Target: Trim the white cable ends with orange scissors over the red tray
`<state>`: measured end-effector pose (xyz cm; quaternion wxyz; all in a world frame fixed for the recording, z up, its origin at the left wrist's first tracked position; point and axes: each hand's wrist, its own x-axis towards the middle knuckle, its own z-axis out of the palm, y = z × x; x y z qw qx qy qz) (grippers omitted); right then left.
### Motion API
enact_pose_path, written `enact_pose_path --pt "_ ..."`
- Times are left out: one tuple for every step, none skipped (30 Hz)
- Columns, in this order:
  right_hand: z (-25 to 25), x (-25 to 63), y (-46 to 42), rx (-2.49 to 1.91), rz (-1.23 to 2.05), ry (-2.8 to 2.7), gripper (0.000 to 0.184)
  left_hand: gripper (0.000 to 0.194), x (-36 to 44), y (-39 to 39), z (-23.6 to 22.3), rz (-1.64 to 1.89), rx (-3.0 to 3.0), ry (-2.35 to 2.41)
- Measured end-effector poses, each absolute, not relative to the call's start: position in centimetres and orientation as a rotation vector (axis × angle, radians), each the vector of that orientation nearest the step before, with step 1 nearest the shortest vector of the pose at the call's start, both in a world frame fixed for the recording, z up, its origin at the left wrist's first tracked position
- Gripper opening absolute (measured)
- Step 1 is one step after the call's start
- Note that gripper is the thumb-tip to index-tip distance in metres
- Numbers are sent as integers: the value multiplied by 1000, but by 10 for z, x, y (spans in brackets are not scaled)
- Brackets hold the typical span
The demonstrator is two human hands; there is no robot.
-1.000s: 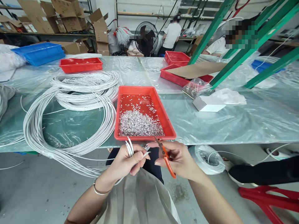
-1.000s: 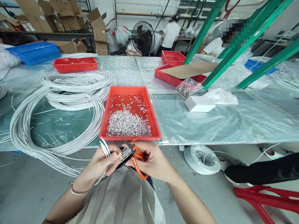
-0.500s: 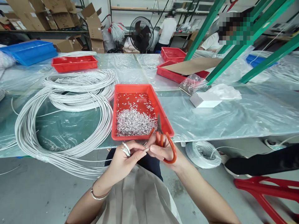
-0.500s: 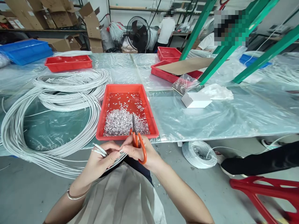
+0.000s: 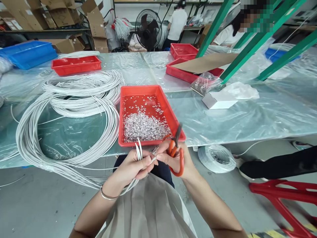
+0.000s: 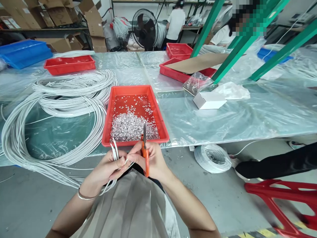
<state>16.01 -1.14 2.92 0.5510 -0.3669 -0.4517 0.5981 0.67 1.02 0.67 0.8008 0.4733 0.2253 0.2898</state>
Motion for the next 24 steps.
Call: enact_pose_path --pt "31 161 -12 -917 1291 -1127 17 31 8 8 8 680 1051 549" --pt "33 162 -12 -947 1211 -1154 16 30 9 6 9 752 1093 625" --pt "33 162 -11 -957 1177 -1151 14 28 10 3 10 824 1141 698" --pt "32 162 -10 -953 1176 -1127 13 26 11 2 11 886 1190 764" --pt "30 163 -8 -944 1206 -1100 13 22 12 0 12 941 1239 817" --pt "28 163 -7 -938 1253 -1080 15 18 12 0 13 988 1287 856" --pt "25 163 -5 -935 1307 -1071 17 14 12 0 13 1030 1331 882" --pt "22 163 -3 -934 1366 -1073 19 11 11 1 13 1066 1372 898" --pt "20 162 -1 -928 1423 -1075 20 8 10 2 12 1098 1408 910" --pt "18 162 0 -912 1476 -1064 22 6 9 3 11 1125 1433 923" --pt "17 162 1 -878 1539 -1037 24 5 8 4 10 1144 1444 934" --pt "16 161 2 -829 1618 -993 28 6 7 5 9 1150 1434 936" --pt "16 160 2 -773 1714 -938 32 8 7 6 8 1134 1402 921" --pt "16 159 3 -716 1818 -878 37 12 7 6 6 1100 1354 891" --pt "17 158 3 -666 1918 -824 40 17 8 6 5 1056 1296 854" --pt "17 157 4 -631 1996 -784 42 22 8 6 5 1010 1238 815" --pt "18 157 4 -616 2037 -769 43 27 9 6 4 971 1184 780" --pt "19 157 4 -618 2036 -776 43 30 10 5 4 946 1136 753" --pt "19 158 3 -629 2006 -797 43 33 10 5 4 939 1092 736" --pt "19 159 3 -644 1959 -818 41 34 10 4 4 944 1053 723" --pt "19 160 3 -663 1902 -839 37 34 10 4 5 953 1024 714" --pt "19 161 2 -686 1848 -857 31 33 9 3 5 960 1007 709" --pt "19 162 1 -712 1803 -879 26 33 8 3 5 965 1003 708" --pt "19 163 0 -742 1766 -901 23 33 7 2 5 966 1009 711"
